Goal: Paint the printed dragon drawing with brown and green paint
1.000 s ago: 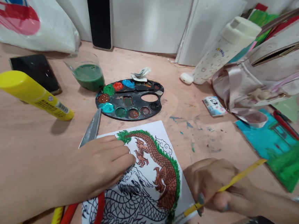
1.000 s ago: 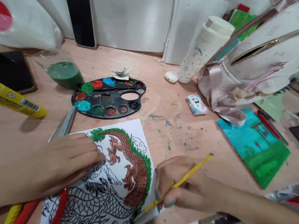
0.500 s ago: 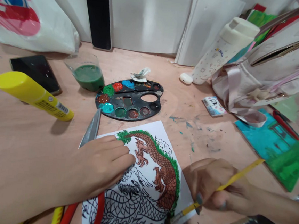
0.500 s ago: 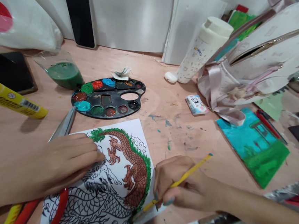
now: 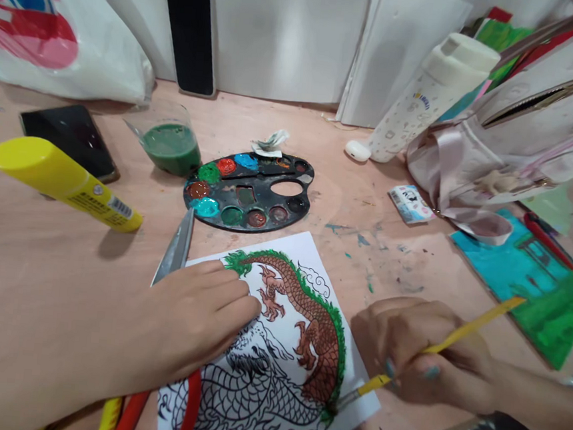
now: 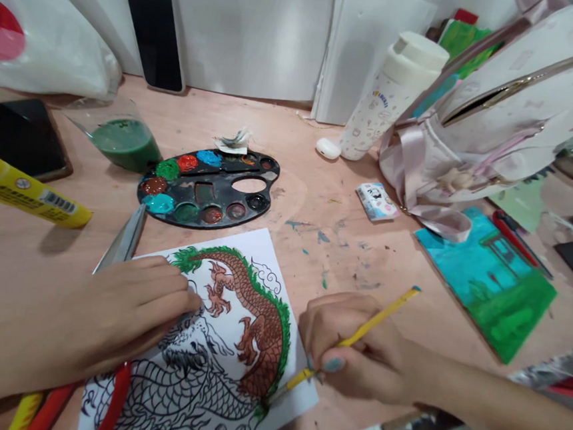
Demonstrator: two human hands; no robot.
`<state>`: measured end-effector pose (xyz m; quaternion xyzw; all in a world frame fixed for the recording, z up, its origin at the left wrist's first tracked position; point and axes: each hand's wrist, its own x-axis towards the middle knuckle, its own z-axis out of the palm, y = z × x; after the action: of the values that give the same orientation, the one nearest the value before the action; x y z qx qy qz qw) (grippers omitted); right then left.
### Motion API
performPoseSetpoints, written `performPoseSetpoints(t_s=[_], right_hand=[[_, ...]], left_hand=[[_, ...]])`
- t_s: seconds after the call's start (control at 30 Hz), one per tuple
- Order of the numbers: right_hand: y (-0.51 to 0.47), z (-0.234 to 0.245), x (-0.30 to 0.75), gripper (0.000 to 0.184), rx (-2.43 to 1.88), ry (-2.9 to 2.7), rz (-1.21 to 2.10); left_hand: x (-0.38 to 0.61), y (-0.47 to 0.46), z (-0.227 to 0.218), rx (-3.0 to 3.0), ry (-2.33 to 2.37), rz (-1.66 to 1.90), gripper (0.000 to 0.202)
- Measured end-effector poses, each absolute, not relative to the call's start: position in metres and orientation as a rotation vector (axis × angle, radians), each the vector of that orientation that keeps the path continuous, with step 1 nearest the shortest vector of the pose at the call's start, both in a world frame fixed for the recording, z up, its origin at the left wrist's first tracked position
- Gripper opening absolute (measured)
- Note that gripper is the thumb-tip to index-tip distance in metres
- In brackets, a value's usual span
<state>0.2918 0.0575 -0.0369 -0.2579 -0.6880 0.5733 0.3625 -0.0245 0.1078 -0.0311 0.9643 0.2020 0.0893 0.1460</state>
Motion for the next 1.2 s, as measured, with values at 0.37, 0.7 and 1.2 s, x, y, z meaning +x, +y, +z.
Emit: performPoseSetpoints(t_s=[0.37,0.7,1.2], right_hand=[[0.054,-0.044,0.283,0.036,-0.733,-1.622,1.531],[0.057,-0.041,0.290,0.030,-0.721,-1.606,1.493],[0.054,-0.044,0.290,0.028,-0.755,-1.514,1.570]], left_hand=[[-0.025,0.110,-0.030,2.776,0.552,0.235,0.023],[-0.023,0.109,-0.030,2.777,0.584,0.240,0.027],[-0.024,0.108,-0.034,2.771,0.582,0.286,0.024]])
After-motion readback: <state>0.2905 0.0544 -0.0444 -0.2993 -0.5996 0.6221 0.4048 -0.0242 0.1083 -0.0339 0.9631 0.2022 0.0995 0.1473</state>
